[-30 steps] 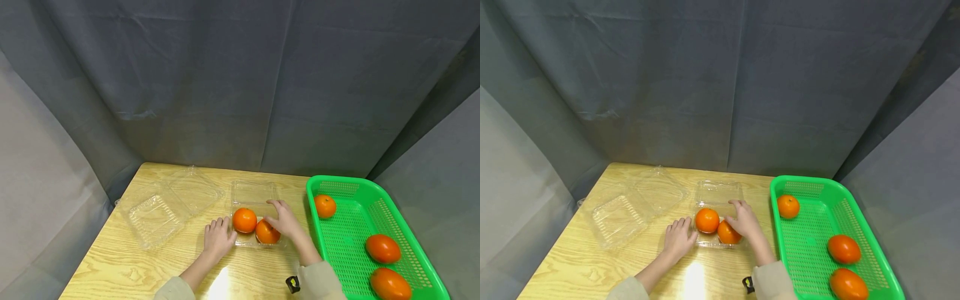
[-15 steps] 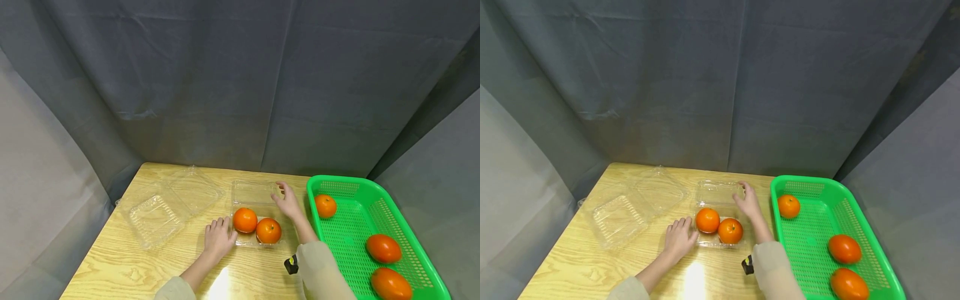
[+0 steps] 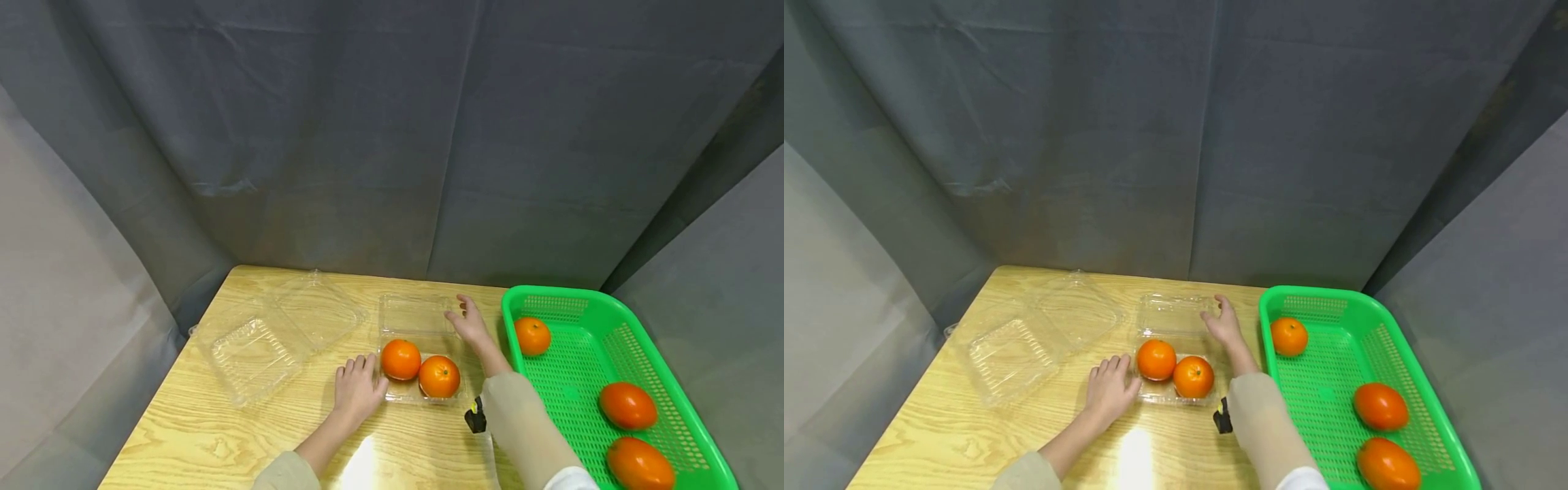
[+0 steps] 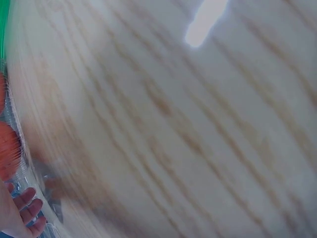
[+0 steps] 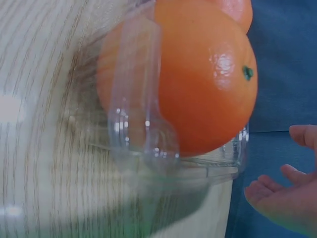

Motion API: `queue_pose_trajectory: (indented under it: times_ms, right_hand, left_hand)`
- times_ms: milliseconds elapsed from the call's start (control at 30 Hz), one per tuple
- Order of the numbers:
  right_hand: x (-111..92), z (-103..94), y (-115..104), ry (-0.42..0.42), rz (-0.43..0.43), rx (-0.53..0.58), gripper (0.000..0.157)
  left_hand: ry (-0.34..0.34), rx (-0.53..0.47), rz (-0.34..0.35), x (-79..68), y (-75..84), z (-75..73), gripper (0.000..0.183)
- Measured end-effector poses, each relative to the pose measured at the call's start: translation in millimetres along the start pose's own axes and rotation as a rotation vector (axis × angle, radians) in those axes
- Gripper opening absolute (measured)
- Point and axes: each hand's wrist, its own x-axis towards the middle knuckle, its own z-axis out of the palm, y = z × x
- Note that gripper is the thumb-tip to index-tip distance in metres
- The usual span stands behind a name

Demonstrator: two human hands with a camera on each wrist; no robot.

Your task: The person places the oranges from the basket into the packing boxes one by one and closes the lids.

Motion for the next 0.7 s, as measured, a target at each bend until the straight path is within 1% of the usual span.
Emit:
queue_pose_trajectory:
  times_ms: [200,367,567,700]
  right_hand:
    - [6.1,4.7,6.3,-0.033,0.041,0.01,0.064]
    - [5.6,7.4,11.2,-0.049,0.067,0.003,0.068]
    - [3.8,8.3,12.6,-0.085,0.11,-0.012,0.068]
    - [5.3,9.7,14.3,-0.106,0.124,-0.024,0.069]
  left_hand:
    - [-0.003,0.0,-0.001,-0.7,0.0,-0.3,0.047]
    - [0.003,-0.006,0.0,-1.0,0.4,-0.9,0.048]
    - [0.03,0.007,0.004,-0.6,0.2,1.5,0.044]
    - [0.046,0.014,0.003,0.2,-0.1,3.4,0.042]
